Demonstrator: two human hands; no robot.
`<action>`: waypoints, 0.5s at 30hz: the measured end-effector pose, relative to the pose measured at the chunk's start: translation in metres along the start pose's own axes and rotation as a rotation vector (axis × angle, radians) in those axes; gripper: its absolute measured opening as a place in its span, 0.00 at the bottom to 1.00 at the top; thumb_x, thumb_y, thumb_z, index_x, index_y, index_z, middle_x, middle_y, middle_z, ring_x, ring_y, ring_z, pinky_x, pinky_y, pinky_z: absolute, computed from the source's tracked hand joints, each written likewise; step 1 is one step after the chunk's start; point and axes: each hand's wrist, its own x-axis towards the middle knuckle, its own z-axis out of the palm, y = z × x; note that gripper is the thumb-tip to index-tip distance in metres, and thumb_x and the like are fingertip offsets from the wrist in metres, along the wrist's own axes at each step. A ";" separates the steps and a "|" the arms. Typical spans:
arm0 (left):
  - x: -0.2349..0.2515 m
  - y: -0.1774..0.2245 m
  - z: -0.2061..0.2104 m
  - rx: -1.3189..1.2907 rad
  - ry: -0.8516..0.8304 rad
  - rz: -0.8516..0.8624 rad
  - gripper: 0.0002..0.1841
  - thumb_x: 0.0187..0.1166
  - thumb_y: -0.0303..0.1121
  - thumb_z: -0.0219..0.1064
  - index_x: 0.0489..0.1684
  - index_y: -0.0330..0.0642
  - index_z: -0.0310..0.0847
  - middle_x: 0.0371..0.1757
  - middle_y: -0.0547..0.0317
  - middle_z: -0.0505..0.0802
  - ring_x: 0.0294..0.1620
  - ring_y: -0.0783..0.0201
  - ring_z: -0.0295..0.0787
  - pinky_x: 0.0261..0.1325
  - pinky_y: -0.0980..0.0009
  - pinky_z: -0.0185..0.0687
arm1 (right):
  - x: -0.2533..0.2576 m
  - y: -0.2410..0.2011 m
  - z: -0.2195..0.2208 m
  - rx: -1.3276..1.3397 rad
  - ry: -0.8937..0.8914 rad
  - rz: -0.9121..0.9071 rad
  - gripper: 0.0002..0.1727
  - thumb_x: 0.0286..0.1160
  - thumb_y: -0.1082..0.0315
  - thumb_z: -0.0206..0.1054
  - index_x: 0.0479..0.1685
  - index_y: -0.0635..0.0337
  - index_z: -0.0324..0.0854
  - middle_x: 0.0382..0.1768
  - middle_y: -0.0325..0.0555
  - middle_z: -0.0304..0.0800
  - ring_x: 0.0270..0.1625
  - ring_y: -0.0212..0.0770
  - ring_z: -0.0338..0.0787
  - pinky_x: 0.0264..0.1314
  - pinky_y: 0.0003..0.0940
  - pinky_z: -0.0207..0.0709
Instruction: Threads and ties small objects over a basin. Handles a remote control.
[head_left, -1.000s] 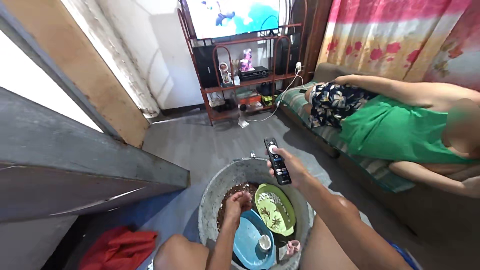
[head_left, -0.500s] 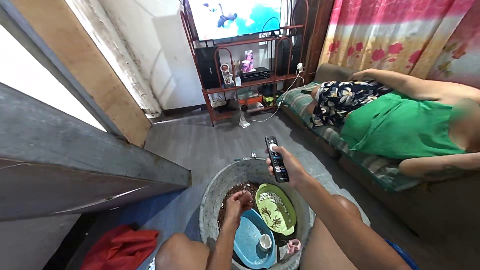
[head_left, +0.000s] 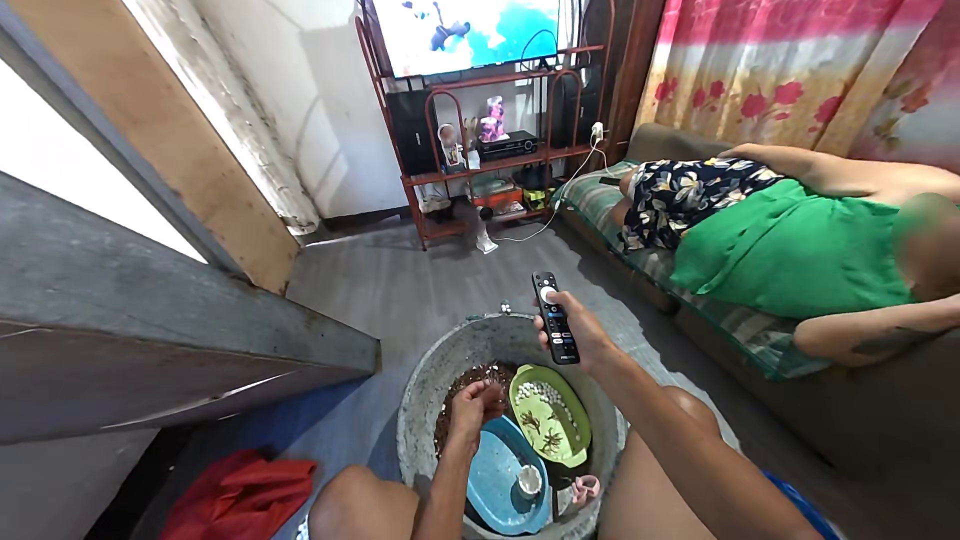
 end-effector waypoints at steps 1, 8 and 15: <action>0.000 0.000 0.000 0.001 -0.001 0.001 0.13 0.80 0.27 0.72 0.56 0.28 0.84 0.39 0.43 0.95 0.32 0.57 0.94 0.38 0.63 0.92 | 0.000 0.000 -0.001 0.000 -0.005 0.001 0.25 0.94 0.49 0.46 0.67 0.62 0.73 0.30 0.51 0.86 0.23 0.42 0.88 0.23 0.34 0.86; -0.001 0.001 0.000 -0.002 0.006 -0.003 0.12 0.80 0.27 0.72 0.55 0.28 0.84 0.39 0.43 0.95 0.32 0.57 0.94 0.38 0.63 0.92 | 0.003 0.003 -0.003 0.019 -0.021 0.015 0.24 0.94 0.50 0.47 0.68 0.62 0.71 0.31 0.51 0.86 0.23 0.42 0.88 0.23 0.34 0.86; -0.001 0.001 0.000 -0.006 -0.001 -0.001 0.13 0.80 0.27 0.72 0.55 0.28 0.84 0.39 0.43 0.95 0.32 0.57 0.94 0.38 0.63 0.92 | 0.000 0.002 -0.001 0.006 -0.013 0.019 0.24 0.94 0.50 0.46 0.66 0.62 0.73 0.30 0.51 0.86 0.23 0.42 0.88 0.23 0.34 0.86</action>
